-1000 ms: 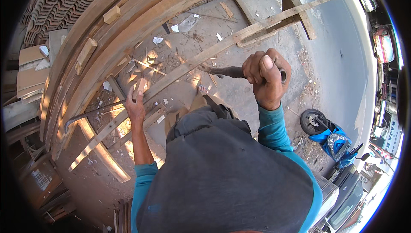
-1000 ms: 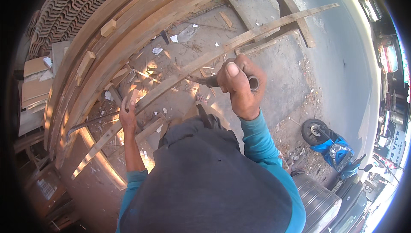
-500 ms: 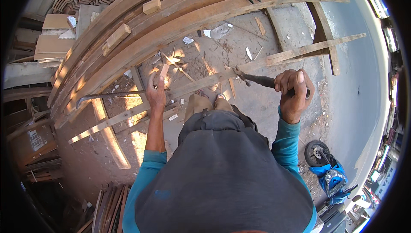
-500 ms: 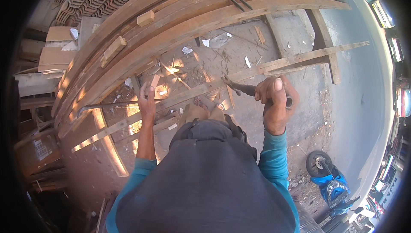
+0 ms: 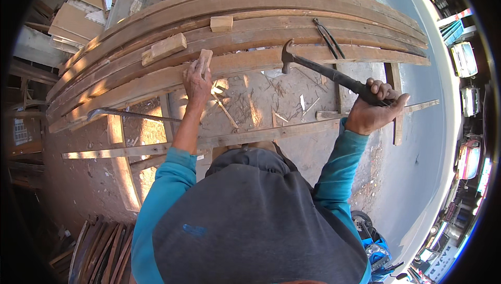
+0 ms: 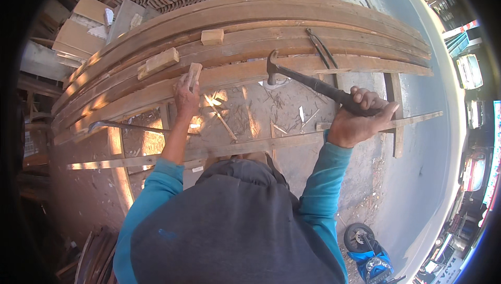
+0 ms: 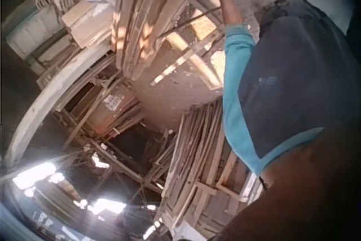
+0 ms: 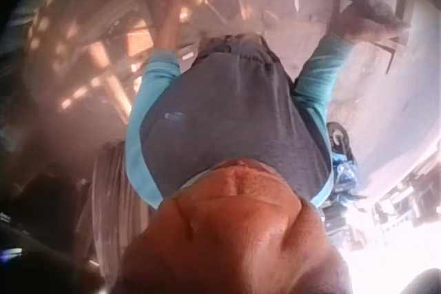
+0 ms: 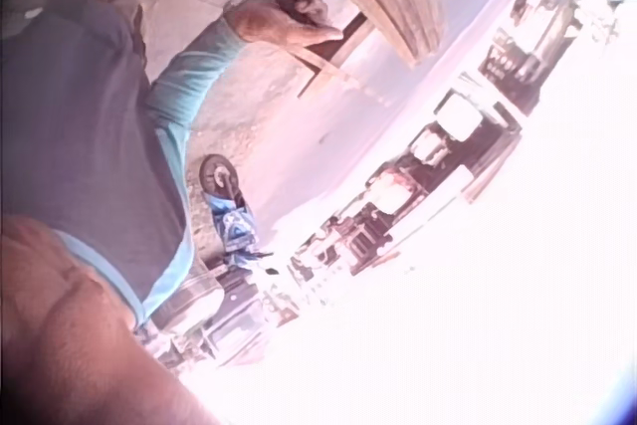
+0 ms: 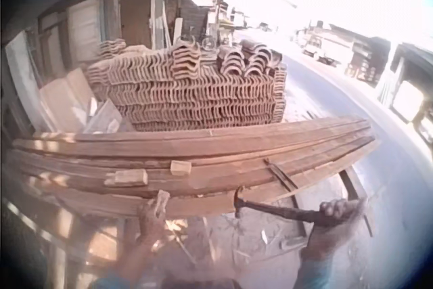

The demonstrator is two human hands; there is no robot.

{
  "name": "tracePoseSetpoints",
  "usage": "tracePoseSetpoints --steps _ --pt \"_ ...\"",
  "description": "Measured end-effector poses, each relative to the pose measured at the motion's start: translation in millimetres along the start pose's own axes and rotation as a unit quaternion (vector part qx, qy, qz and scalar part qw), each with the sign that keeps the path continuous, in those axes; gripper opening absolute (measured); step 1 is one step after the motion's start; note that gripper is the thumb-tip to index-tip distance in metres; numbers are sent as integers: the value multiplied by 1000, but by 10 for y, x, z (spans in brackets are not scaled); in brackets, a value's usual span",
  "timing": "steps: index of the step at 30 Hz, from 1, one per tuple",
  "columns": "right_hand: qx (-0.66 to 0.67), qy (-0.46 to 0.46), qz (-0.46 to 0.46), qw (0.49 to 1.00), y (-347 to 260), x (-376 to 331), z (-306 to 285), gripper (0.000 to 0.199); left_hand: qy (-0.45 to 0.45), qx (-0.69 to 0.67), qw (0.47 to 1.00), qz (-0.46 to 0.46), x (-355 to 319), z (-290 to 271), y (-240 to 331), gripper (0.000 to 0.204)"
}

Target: The person removes nails from wooden planks using pliers and a hammer before carrying a plank away.

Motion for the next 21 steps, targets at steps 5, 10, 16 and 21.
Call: tracePoseSetpoints --steps 5,10,16,21 --pt "33 7 240 970 1430 367 -701 61 -4 13 1000 26 3 36 109 57" --pt "5 122 440 889 2041 -232 -1081 71 13 23 999 37 23 102 85 59" --pt "-254 57 341 903 1805 -185 -1186 73 -10 2 1000 3 -45 -50 6 61" --pt "-304 20 348 887 1539 -58 -1500 74 65 -43 994 -82 -94 -269 166 75"
Point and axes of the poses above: each hand's wrist, its own x-axis towards the middle knuckle, its own z-axis out of the palm, y = z × x, the point moved 2 cm from there along x, towards the middle knuckle, and after that the axes turned 13 degrees about z, right-handed, at the moved point
